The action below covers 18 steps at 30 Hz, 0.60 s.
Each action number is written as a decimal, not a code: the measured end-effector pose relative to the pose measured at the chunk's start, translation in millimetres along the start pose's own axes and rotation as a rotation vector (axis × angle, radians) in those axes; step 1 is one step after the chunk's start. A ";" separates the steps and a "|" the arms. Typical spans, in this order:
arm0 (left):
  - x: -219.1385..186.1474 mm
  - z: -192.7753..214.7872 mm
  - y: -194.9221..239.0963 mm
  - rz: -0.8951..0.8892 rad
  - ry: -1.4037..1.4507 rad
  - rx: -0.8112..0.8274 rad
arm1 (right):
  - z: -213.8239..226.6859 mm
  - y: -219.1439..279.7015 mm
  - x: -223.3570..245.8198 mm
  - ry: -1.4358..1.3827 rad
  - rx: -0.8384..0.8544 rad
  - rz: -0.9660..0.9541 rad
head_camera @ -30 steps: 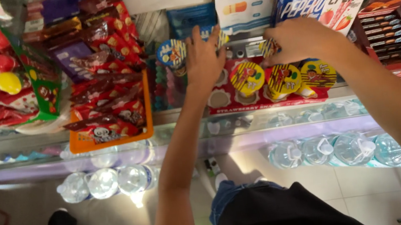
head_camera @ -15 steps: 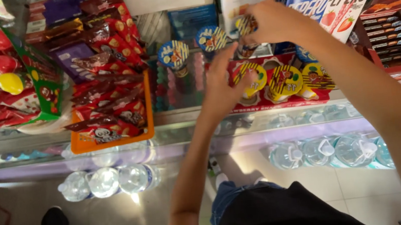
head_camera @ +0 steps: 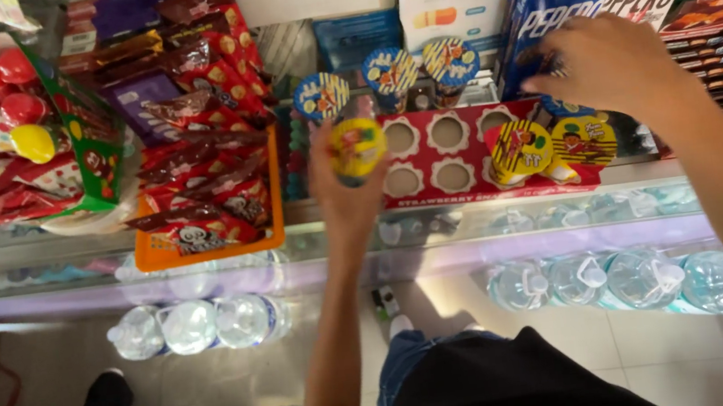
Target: The person organizes various items on a glass display counter in a store. They move large plastic jars of candy, arrange lollipops in a holder, and adjust boxes of snacks and other packaged goods on the shelves.
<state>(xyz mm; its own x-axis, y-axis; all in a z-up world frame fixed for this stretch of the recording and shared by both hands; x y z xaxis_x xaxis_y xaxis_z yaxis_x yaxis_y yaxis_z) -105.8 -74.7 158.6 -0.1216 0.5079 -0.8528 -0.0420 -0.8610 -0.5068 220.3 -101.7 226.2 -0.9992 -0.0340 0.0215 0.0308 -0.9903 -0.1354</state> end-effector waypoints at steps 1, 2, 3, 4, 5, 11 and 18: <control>2.0 12.4 -0.3 -0.010 -0.132 -0.079 | -1.0 10.4 -8.9 0.041 0.025 -0.048; 5.7 14.2 -1.3 -0.010 -0.131 -0.078 | -6.6 13.6 -12.6 0.042 0.025 -0.050; 13.3 14.6 -3.2 0.052 -0.184 -0.052 | -11.2 17.6 -16.6 0.001 0.004 -0.057; 20.9 14.6 -4.9 0.114 -0.237 -0.026 | -15.8 21.5 -21.1 -0.040 -0.017 -0.063; 19.7 11.2 -2.5 0.114 -0.234 -0.018 | -26.1 22.2 -26.5 -0.040 -0.015 -0.071; -39.4 -26.4 24.2 -0.358 -0.661 -0.253 | -29.2 34.5 -47.0 -0.297 -0.097 -0.073; -45.2 -139.4 48.5 -0.106 -0.028 0.504 | -33.5 63.0 -99.1 -0.191 -0.197 -0.173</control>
<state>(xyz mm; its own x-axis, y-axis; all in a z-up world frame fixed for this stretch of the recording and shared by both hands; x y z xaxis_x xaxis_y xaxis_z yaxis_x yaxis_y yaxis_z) 36.0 -135.8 154.9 -0.1169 0.5979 -0.7930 -0.5271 -0.7141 -0.4608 320.3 -156.1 182.4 -0.9655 0.0897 0.2443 -0.1637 -0.9391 -0.3021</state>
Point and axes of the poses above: each hand's wrist, its own y-axis away from the middle knuckle, its own z-axis out of the back of the hand, x = y × z, the point moved 6 cm from there along -y, towards the middle knuckle
